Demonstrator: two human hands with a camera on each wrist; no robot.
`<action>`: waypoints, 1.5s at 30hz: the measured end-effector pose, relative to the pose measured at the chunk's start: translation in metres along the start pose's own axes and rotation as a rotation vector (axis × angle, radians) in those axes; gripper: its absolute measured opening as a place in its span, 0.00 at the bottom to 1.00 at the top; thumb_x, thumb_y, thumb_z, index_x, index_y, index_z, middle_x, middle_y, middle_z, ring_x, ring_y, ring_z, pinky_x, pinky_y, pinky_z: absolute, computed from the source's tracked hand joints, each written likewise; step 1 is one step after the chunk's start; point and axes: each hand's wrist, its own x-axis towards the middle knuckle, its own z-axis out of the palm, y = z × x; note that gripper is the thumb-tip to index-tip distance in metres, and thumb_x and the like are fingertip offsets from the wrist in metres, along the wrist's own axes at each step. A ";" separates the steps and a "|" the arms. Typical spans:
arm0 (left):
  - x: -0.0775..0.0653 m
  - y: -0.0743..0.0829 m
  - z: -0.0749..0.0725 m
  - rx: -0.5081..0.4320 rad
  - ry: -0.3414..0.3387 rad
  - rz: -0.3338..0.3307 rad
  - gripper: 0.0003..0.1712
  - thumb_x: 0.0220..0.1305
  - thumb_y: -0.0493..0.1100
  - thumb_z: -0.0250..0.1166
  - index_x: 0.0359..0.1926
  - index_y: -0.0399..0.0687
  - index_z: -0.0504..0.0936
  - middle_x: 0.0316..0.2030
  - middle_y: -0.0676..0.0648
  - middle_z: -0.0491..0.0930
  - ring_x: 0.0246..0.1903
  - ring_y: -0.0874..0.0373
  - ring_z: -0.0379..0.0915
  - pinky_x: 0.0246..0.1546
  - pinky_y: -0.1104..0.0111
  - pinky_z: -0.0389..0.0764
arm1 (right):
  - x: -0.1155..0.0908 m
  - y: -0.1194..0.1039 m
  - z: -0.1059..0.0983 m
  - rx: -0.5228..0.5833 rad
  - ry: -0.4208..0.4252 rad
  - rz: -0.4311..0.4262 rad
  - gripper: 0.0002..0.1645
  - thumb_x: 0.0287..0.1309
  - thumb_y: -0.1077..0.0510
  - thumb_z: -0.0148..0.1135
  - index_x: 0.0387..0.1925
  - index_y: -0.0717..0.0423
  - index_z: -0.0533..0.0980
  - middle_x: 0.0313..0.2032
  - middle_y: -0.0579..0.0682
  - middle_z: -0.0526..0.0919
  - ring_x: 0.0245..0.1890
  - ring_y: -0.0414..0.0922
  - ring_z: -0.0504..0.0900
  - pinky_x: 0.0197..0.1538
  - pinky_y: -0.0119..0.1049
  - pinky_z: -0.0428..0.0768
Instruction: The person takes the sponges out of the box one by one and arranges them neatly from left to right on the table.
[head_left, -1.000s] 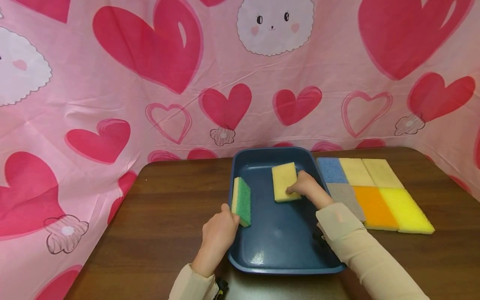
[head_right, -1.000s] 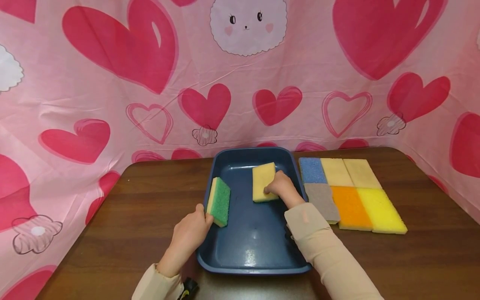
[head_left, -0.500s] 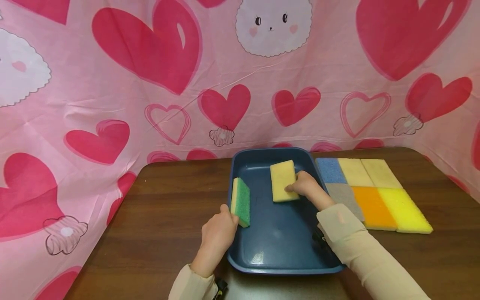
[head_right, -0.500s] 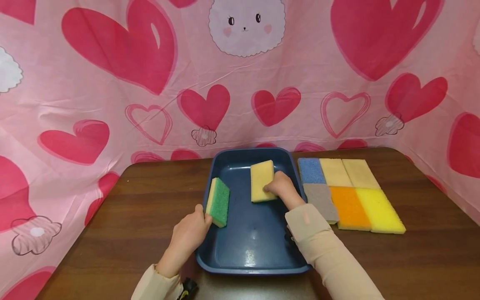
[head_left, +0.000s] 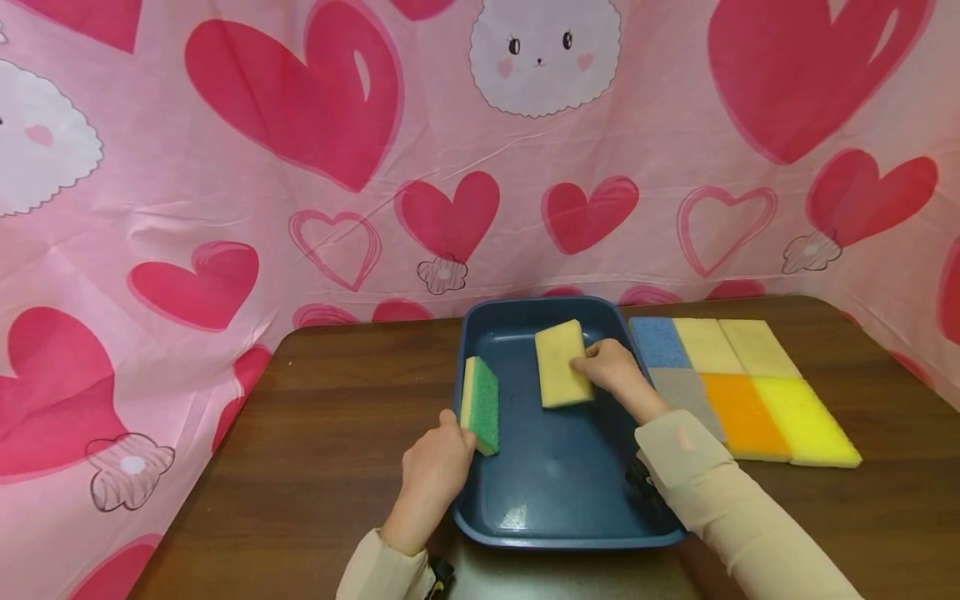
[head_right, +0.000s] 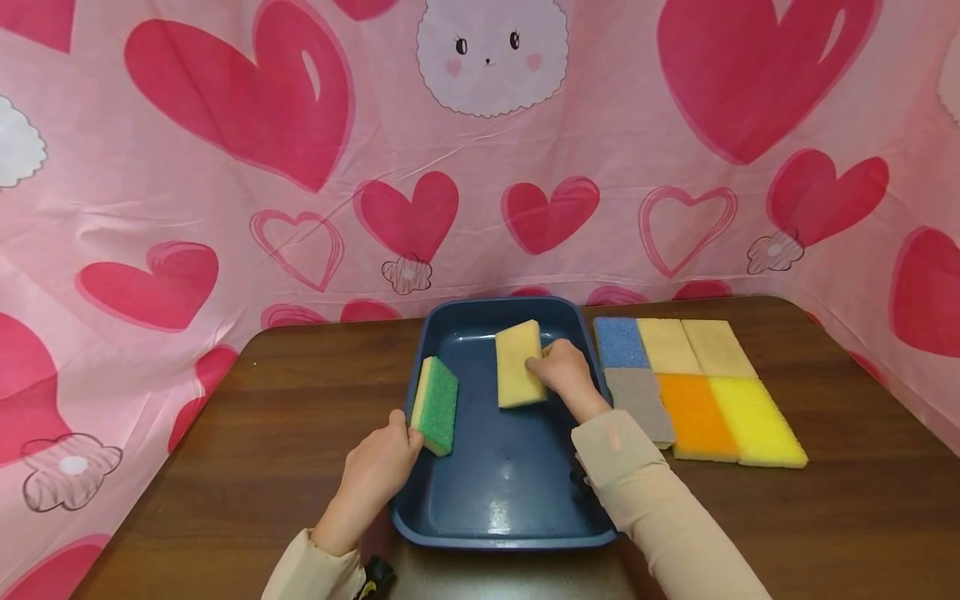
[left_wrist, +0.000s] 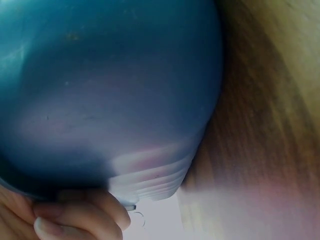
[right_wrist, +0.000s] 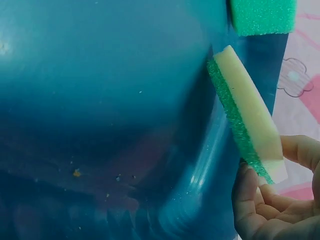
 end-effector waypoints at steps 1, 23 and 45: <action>0.000 0.000 0.000 -0.001 -0.002 -0.001 0.08 0.60 0.43 0.50 0.31 0.41 0.66 0.15 0.45 0.67 0.16 0.53 0.64 0.19 0.61 0.63 | -0.001 0.000 0.000 0.012 0.012 -0.002 0.21 0.58 0.53 0.56 0.39 0.72 0.77 0.32 0.60 0.80 0.28 0.45 0.75 0.31 0.33 0.73; -0.001 0.000 0.001 0.009 0.020 0.008 0.08 0.59 0.43 0.51 0.30 0.41 0.66 0.15 0.45 0.68 0.16 0.53 0.66 0.19 0.60 0.65 | -0.010 -0.004 -0.021 0.108 0.029 -0.038 0.27 0.57 0.52 0.60 0.49 0.73 0.75 0.50 0.69 0.78 0.38 0.52 0.82 0.46 0.44 0.79; -0.001 0.000 0.001 0.012 0.021 0.008 0.09 0.60 0.43 0.51 0.31 0.41 0.66 0.15 0.45 0.68 0.16 0.53 0.65 0.19 0.60 0.65 | -0.021 -0.003 -0.041 0.191 -0.050 0.005 0.36 0.61 0.49 0.55 0.59 0.76 0.66 0.59 0.71 0.68 0.48 0.59 0.80 0.59 0.51 0.73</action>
